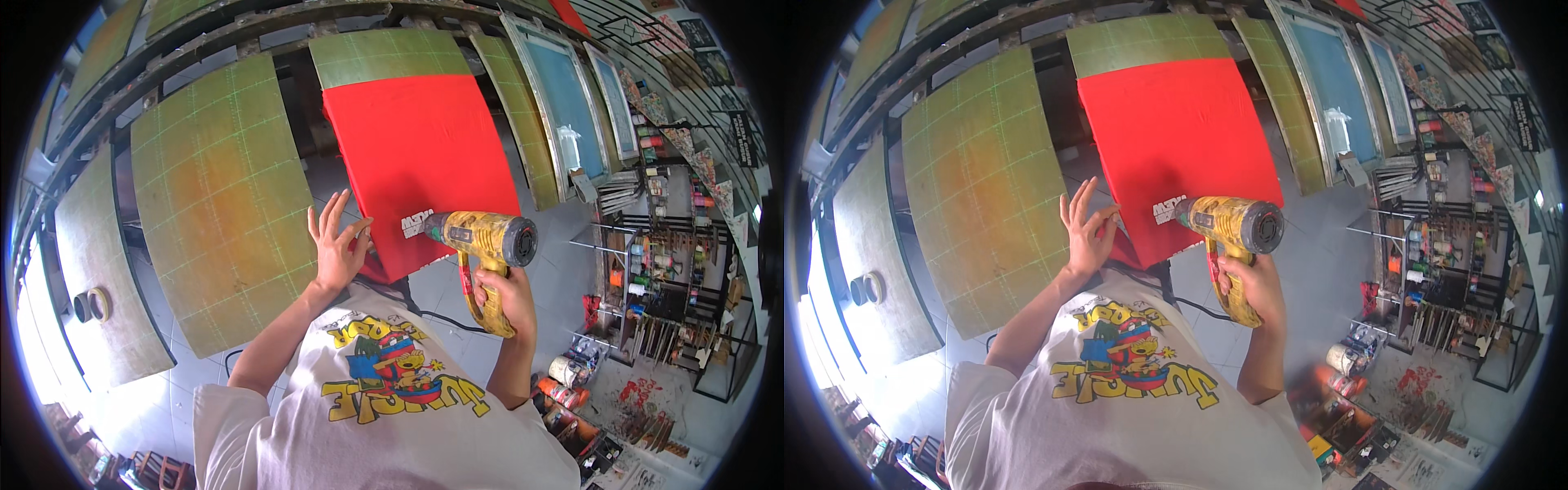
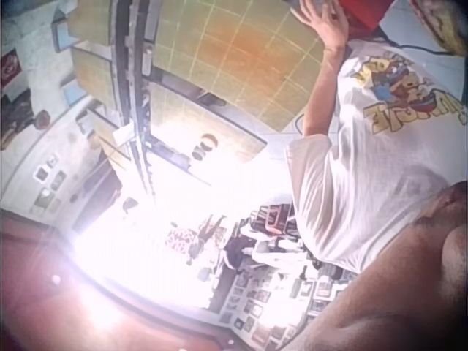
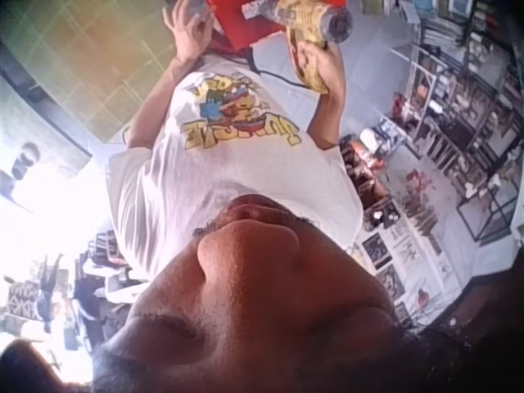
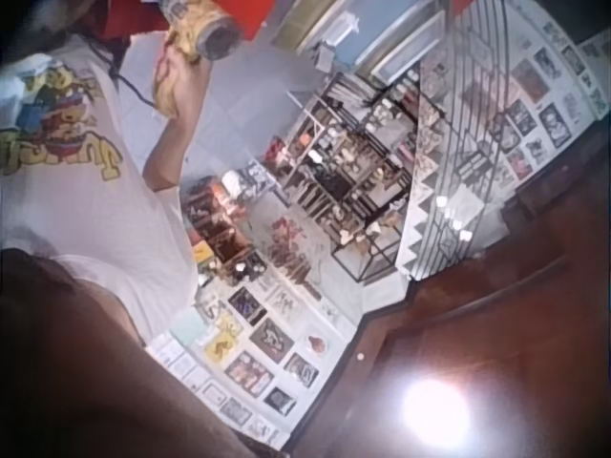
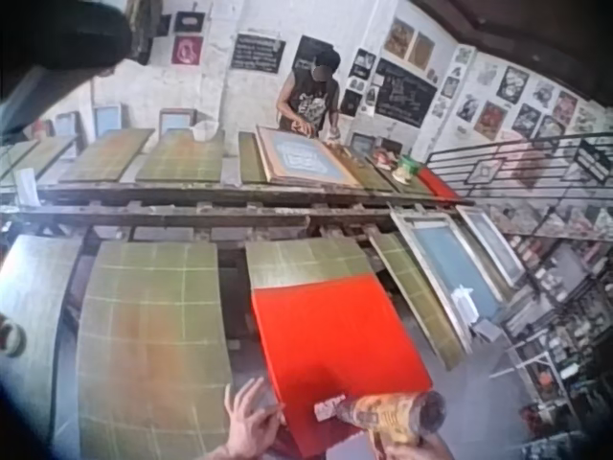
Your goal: The person performs screen printing on a red shirt by spreading white ink across a mesh screen with a squeegee and then using a heat gun to dry the design.
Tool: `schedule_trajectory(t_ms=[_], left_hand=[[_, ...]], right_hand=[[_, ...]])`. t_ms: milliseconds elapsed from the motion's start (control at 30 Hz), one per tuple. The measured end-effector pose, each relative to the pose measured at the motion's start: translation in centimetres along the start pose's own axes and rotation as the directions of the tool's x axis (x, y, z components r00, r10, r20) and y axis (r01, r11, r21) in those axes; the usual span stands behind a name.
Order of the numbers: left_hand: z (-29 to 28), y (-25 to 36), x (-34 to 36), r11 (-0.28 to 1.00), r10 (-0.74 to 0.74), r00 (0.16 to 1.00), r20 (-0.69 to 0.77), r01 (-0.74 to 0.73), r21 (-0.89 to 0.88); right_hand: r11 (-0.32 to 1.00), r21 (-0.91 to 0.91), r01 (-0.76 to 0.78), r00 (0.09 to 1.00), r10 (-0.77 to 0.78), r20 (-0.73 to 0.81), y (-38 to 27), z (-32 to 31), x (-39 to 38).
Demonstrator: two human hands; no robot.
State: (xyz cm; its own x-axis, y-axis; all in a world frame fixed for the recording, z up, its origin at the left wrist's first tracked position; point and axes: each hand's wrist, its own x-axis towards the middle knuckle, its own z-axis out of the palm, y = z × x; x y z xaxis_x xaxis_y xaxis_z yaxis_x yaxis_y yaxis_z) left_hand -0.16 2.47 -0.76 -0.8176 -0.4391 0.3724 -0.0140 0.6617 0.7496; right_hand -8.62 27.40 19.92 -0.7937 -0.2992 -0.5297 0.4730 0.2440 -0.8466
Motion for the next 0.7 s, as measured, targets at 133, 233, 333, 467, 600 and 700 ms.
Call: schedule_trajectory(t_ms=[133, 233, 333, 467, 600, 700], left_hand=[[0.0, 0.1, -0.2, 1.0, 0.002, 1.0, 0.005, -0.002, -0.001], [-0.3, -0.1, 0.2, 1.0, -0.002, 1.0, 0.018, 0.001, 0.02], [0.0, 0.0, 0.0, 0.999, 0.043, 0.999, 0.003, -0.043, 0.009], [0.2, -0.1, -0.2, 1.0, 0.014, 1.0, 0.019, -0.014, 0.009], [0.0, 0.2, 0.0, 1.0, 0.008, 1.0, 0.026, -0.008, -0.009], [0.1, 0.2, -0.1, 1.0, 0.015, 1.0, 0.023, -0.015, 0.007]], right_hand=[[1.0, 0.008, 0.004, 1.0, -0.003, -0.031, 0.1, -0.3, -0.2], [1.0, 0.019, 0.001, 0.999, 0.0, -0.043, -0.1, 0.3, 0.0], [0.998, 0.058, -0.001, 1.0, 0.003, -0.028, -0.6, 0.8, -0.3], [1.0, 0.009, 0.014, 1.0, -0.013, -0.024, -0.2, 0.0, 0.4], [1.0, 0.017, 0.014, 1.0, -0.014, -0.006, -0.3, 0.4, 1.0], [1.0, 0.016, 0.006, 0.996, -0.007, 0.092, -0.8, 0.2, 0.7]])
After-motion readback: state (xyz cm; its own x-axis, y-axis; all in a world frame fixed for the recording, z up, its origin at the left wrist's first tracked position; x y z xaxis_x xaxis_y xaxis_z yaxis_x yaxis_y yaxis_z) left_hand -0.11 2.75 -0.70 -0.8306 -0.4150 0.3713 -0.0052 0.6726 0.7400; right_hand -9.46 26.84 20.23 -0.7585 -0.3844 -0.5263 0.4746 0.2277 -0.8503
